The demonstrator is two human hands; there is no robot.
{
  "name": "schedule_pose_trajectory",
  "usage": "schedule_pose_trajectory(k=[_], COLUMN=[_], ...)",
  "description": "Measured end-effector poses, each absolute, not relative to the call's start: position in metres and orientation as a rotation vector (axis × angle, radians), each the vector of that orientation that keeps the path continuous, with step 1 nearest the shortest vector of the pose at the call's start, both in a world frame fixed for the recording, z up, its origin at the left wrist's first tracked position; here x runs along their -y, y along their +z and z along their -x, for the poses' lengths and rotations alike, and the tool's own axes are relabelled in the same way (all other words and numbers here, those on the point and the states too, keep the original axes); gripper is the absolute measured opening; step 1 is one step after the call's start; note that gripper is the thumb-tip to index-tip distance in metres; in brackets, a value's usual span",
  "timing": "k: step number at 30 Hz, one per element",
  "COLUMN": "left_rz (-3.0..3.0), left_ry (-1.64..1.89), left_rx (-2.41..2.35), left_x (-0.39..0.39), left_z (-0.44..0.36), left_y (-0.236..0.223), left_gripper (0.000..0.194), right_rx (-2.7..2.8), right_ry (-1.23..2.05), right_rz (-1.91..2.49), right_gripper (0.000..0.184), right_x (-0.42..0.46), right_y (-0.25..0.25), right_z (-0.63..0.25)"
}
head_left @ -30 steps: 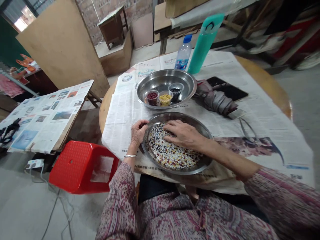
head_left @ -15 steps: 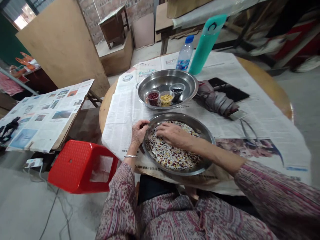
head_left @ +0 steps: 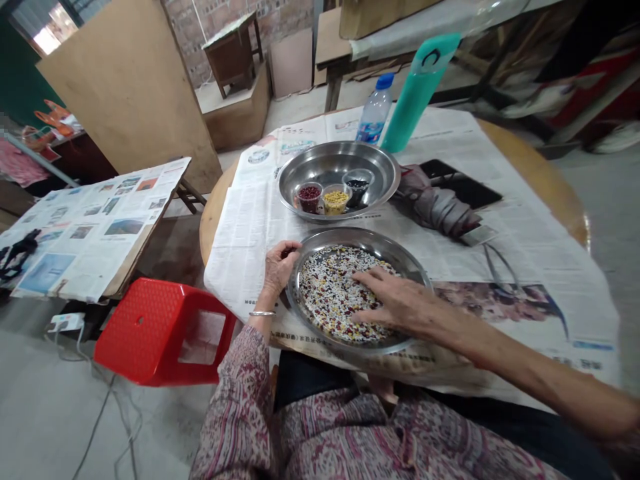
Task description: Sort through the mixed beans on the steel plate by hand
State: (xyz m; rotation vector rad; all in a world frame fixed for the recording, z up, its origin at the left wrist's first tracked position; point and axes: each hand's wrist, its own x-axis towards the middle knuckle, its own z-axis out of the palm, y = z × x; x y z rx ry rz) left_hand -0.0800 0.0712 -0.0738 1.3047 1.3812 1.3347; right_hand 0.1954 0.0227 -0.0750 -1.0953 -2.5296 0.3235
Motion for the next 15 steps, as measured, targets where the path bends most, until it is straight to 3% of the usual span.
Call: schedule_pose_trajectory(k=[2, 8, 15], left_rz=[-1.296, -1.298, -1.318], left_ry=[1.330, 1.329, 1.336], left_rx=[-1.393, -1.391, -1.389], left_x=[-0.071, -0.072, -0.072], left_z=[0.080, 0.081, 0.080], left_y=[-0.074, -0.075, -0.074], left_gripper=[0.020, 0.019, 0.019], right_rx=[2.479, 2.254, 2.351], right_ry=[0.443, 0.675, 0.498], right_rz=[1.134, 0.996, 0.976], right_gripper=[0.044, 0.030, 0.028], right_x=[-0.015, -0.022, -0.023], right_y=[-0.076, -0.065, -0.037], right_z=[-0.180, -0.128, -0.141])
